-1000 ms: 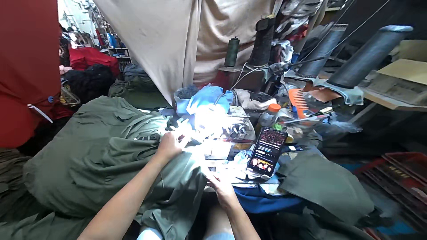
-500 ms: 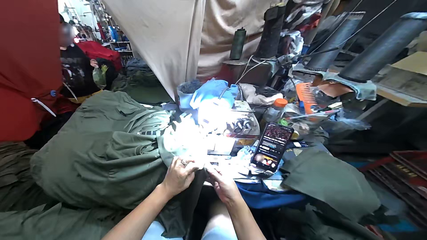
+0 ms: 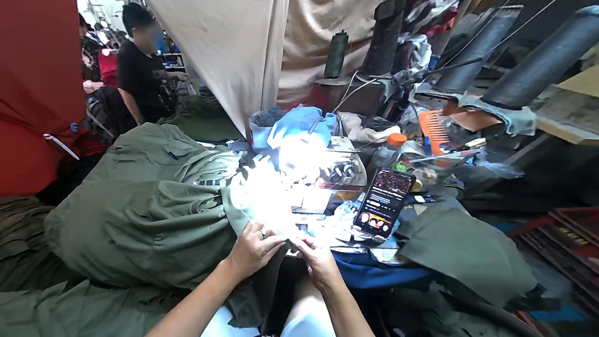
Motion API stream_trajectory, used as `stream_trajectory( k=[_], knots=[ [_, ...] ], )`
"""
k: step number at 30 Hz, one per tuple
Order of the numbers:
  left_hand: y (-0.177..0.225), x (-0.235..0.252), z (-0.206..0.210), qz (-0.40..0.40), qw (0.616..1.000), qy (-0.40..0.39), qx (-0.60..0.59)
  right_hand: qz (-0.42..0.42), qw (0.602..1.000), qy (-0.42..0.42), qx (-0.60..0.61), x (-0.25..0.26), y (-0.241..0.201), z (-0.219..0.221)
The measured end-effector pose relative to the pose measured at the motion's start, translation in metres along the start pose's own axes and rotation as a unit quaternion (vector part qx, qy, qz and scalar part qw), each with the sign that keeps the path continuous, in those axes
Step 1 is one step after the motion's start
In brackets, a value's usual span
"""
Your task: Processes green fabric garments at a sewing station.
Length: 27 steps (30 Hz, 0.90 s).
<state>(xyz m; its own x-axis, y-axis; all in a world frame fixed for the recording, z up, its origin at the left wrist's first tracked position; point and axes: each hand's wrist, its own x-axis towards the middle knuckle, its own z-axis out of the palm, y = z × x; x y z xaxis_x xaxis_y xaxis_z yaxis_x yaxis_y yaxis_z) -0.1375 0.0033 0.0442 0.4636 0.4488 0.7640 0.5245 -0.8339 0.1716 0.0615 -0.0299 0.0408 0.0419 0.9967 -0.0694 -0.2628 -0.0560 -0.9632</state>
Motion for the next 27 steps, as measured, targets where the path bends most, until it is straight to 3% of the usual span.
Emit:
stream_trajectory(
  k=[21,25,27],
  knots=[
    [0.010,0.001,0.013,0.006,1.000,0.015,0.002,-0.022,1.000,-0.015,-0.013,-0.003,0.003,0.001],
    [0.009,-0.004,0.017,0.004,0.999,0.047,-0.019,-0.032,0.999,0.000,-0.021,0.000,0.001,0.003],
    [0.007,-0.002,0.019,-0.017,0.998,0.050,0.028,-0.045,0.999,-0.002,-0.018,0.000,-0.002,0.007]
  ],
)
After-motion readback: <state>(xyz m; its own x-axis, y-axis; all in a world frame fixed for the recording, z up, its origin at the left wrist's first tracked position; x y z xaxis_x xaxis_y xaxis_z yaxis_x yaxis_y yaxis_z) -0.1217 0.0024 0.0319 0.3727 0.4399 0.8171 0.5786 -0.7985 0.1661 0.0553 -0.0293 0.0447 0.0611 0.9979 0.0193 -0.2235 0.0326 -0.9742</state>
